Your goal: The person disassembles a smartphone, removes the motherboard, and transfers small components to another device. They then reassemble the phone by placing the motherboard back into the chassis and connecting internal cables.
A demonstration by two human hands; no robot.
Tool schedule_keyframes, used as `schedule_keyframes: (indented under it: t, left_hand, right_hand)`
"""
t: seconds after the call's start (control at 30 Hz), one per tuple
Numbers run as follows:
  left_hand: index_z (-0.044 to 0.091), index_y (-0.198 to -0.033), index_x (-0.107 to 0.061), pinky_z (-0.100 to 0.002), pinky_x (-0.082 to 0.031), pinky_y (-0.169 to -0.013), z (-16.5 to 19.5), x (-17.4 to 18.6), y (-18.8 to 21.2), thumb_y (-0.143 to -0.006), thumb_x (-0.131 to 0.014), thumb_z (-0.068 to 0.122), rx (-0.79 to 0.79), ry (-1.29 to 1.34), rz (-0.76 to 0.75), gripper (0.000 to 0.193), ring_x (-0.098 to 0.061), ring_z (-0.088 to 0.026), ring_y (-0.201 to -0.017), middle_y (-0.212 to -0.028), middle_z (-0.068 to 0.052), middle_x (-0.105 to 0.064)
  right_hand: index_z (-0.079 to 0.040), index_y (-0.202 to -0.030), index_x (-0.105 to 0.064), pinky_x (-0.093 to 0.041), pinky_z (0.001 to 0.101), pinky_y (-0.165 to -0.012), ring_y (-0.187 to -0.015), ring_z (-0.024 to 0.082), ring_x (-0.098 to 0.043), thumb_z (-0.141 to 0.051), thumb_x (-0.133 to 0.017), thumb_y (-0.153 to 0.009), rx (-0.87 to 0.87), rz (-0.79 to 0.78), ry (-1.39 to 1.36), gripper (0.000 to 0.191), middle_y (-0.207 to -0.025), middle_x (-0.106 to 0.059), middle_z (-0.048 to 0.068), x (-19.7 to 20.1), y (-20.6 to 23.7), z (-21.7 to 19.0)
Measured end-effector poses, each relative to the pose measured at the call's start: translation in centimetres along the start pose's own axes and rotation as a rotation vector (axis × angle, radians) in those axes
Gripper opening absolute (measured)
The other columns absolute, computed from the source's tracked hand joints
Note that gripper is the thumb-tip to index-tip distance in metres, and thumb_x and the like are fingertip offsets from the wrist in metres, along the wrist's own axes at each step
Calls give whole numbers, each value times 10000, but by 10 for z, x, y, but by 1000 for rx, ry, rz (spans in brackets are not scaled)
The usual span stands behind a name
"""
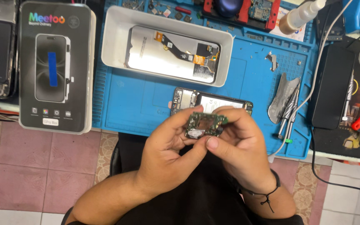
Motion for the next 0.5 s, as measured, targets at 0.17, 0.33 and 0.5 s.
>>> schedule_keyframes:
  t: [0.17, 0.33, 0.5]
  left_hand:
    - [-44, -1543, -382, -344, -561, -1129, -7, 0, 6, -1051, -619, -133, -12, 105, 25, 554, -645, -187, -1253, -1373, -148, -625]
    - [-49, -1551, -362, -336, -559, -1114, -6, -3, 8, -1048, -606, -131, -56, 65, 66, 565, -650, -204, -1296, -1374, -162, -628]
    - [-59, -1554, -383, -321, -557, -1122, -5, -6, 12, -1066, -585, -136, -95, 39, 82, 533, -654, -199, -1298, -1369, -174, -649]
  right_hand:
    - [-33, -1208, -583, -491, 339, -1061, -1149, 167, -578, 17, -711, -1002, 61, 0, -125, 247, -1213, -577, 75, -6, 4, 9]
    - [-31, -1194, -587, -478, 344, -1020, -1114, 168, -559, -1, -692, -1022, 35, 21, -193, 204, -1201, -556, 76, -8, 3, 15]
    - [-45, -1195, -588, -462, 370, -1057, -1136, 183, -553, -37, -652, -1053, 12, 16, -265, 156, -1206, -554, 80, -11, 6, 17]
Point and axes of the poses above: each hand's wrist, its own y-axis away from the middle knuckle, its own x-axis out of the back of the hand, z = x × y, the point moved 9 cm from there along -y, towards the middle knuckle
